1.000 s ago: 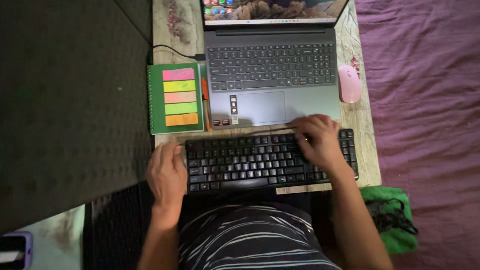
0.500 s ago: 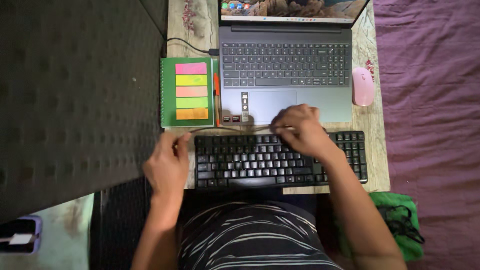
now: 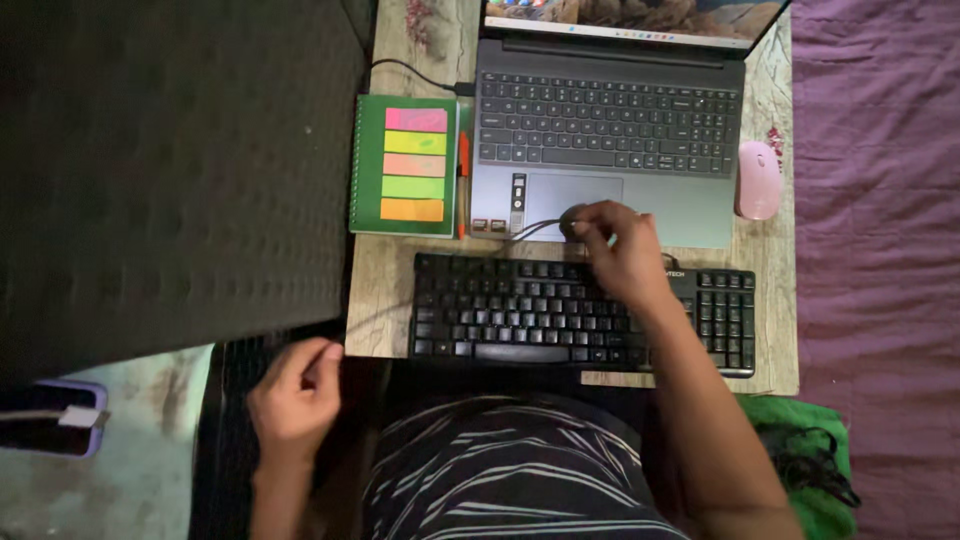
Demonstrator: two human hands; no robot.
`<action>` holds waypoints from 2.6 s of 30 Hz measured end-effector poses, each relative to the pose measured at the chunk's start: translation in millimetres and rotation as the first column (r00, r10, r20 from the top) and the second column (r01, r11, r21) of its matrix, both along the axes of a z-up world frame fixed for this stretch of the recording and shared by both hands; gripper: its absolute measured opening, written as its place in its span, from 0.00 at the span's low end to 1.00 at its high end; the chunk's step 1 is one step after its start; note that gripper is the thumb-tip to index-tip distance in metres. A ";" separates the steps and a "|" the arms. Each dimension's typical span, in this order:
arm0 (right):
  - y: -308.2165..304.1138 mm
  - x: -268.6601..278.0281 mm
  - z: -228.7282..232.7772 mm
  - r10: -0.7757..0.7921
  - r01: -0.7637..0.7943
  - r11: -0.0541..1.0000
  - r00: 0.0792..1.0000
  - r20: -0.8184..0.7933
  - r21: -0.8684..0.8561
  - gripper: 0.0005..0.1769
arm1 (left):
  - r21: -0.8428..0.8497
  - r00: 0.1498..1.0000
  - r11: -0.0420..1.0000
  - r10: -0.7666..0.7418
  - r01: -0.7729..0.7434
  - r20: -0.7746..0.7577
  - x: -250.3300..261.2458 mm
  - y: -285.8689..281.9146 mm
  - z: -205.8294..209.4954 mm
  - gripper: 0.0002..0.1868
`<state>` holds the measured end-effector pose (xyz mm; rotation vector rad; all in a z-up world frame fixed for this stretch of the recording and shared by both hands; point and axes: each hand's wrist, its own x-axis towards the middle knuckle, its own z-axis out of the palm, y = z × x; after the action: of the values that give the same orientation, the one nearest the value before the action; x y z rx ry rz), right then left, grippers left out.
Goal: The person sits at a small table with a laptop and wipes an external keyboard with a green cloth, turning it over to clean its underside. They plug the keyboard's cable into the laptop, arrange a notebook beside it, and handle a pink mouse, positioning the peripherals around the laptop.
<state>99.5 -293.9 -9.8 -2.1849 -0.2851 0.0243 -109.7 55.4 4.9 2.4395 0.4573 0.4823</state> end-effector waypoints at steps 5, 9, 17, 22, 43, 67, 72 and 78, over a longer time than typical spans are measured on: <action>12.8 -8.5 -11.7 -0.052 0.053 0.995 0.998 0.018 -0.090 0.03 | 0.072 0.961 0.972 0.208 -0.224 0.180 11.9 -20.3 -32.9 0.08; 10.8 -16.8 -9.7 0.050 -0.011 0.980 0.980 0.191 -0.197 0.02 | 0.256 0.957 0.927 0.236 -0.275 0.170 26.2 -35.7 -40.4 0.08; 6.7 -26.3 -0.9 0.100 -0.062 0.965 0.985 0.138 -0.256 0.07 | 0.404 0.991 0.907 0.133 -0.122 0.000 23.5 -34.0 -31.9 0.05; -63.5 -33.9 7.4 -0.096 0.111 0.991 0.977 0.191 -0.070 0.12 | 0.379 0.969 0.923 0.149 -0.064 -0.199 18.5 -39.4 -13.8 0.11; -233.7 -122.0 -83.5 -0.497 0.490 0.868 0.844 -0.204 -0.086 0.19 | -0.230 0.991 0.964 0.132 -0.131 -0.009 114.3 -67.5 -41.7 0.17; -205.6 -127.7 -70.8 -0.576 0.570 0.817 0.793 -0.200 -0.092 0.19 | -0.432 0.970 0.868 0.222 -0.245 -0.102 130.8 -63.5 -44.4 0.13; -208.8 -123.5 -70.6 -0.600 0.600 0.796 0.764 -0.237 -0.079 0.19 | -0.441 0.971 0.865 0.211 -0.238 -0.111 128.6 -64.6 -37.2 0.15; -209.2 -100.9 -55.8 -0.573 0.573 0.816 0.788 -0.226 -0.074 0.19 | 0.149 0.996 0.988 -0.058 0.047 0.073 112.3 -71.3 -20.1 0.12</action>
<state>-1.4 -503.1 -65.6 -2.1582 0.5286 -0.0533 2.6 -15.8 -15.2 2.5564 0.3345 0.6047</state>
